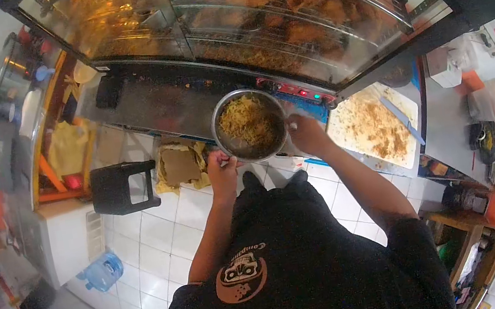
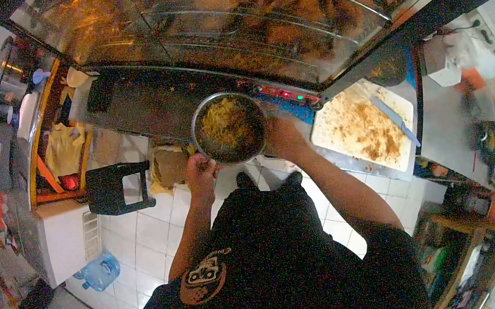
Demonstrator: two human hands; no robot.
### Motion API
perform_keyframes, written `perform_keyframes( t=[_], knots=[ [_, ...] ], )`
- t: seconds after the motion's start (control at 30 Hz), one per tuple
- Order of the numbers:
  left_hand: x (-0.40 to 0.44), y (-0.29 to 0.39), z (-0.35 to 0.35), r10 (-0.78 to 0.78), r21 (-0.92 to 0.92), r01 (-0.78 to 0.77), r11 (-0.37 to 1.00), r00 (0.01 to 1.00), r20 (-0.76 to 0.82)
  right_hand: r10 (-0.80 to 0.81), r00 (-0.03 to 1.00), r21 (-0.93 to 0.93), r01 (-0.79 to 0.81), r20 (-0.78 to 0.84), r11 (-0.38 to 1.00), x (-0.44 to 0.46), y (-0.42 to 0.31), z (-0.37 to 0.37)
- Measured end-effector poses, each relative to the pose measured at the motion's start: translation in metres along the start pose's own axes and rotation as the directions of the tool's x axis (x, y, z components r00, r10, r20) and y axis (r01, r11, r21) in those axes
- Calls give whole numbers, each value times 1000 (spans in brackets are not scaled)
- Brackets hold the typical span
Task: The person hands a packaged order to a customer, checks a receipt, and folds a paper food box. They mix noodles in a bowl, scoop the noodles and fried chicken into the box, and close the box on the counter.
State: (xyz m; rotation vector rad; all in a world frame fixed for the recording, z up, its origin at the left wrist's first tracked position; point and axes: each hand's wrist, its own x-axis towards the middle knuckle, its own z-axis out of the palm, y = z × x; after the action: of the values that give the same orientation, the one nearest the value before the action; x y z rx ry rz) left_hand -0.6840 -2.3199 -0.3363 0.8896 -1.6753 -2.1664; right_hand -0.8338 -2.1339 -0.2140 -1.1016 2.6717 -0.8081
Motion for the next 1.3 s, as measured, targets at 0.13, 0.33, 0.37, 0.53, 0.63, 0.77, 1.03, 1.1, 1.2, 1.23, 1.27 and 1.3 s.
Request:
perform_keyframes(
  t=[0.13, 0.33, 0.37, 0.53, 0.63, 0.77, 1.03, 1.1, 1.2, 1.23, 1.27, 1.3],
  knots=[
    [-1, 4, 6, 11, 9, -11, 1000, 1000, -15, 406, 785, 442, -606, 468, 661, -24, -1, 24],
    [-1, 6, 2, 9, -37, -8, 999, 1000, 2, 289, 914, 429, -391, 285, 814, -26, -27, 7],
    [1, -1, 1, 20, -46, -20, 999, 1000, 6, 156, 978, 347, -195, 138, 917, -19, -21, 26],
    [2, -6, -4, -57, -43, 58, 997, 998, 15, 240, 961, 44, -248, 138, 968, 20, -11, 51],
    [-1, -8, 0, -2, -11, 2, 1000, 1000, -16, 243, 970, 135, -245, 31, 960, 14, -15, 26],
    [-5, 1, 5, -14, -98, 11, 995, 999, -37, 139, 988, 191, -150, 65, 970, -7, 7, 29],
    [0, -9, 2, -2, -95, -3, 995, 999, -51, 217, 891, 199, -315, 398, 928, 2, -13, -62],
    [2, -17, 1, 26, -119, -31, 992, 999, -41, 24, 993, 262, -54, 117, 963, 16, 34, -11],
    [5, -17, 2, 63, -60, -66, 996, 997, -52, 264, 925, 387, -356, 272, 851, 30, 18, -14],
    [5, -16, 2, 72, -24, -74, 997, 995, -61, 392, 812, 390, -560, 432, 731, 33, 8, -20],
    [5, -16, 2, 78, -12, -80, 997, 994, -75, 408, 716, 433, -680, 566, 592, 33, 26, -4],
    [4, -13, 3, 84, -1, -85, 996, 992, -91, 391, 607, 441, -784, 692, 437, 32, 60, 25]
  ],
)
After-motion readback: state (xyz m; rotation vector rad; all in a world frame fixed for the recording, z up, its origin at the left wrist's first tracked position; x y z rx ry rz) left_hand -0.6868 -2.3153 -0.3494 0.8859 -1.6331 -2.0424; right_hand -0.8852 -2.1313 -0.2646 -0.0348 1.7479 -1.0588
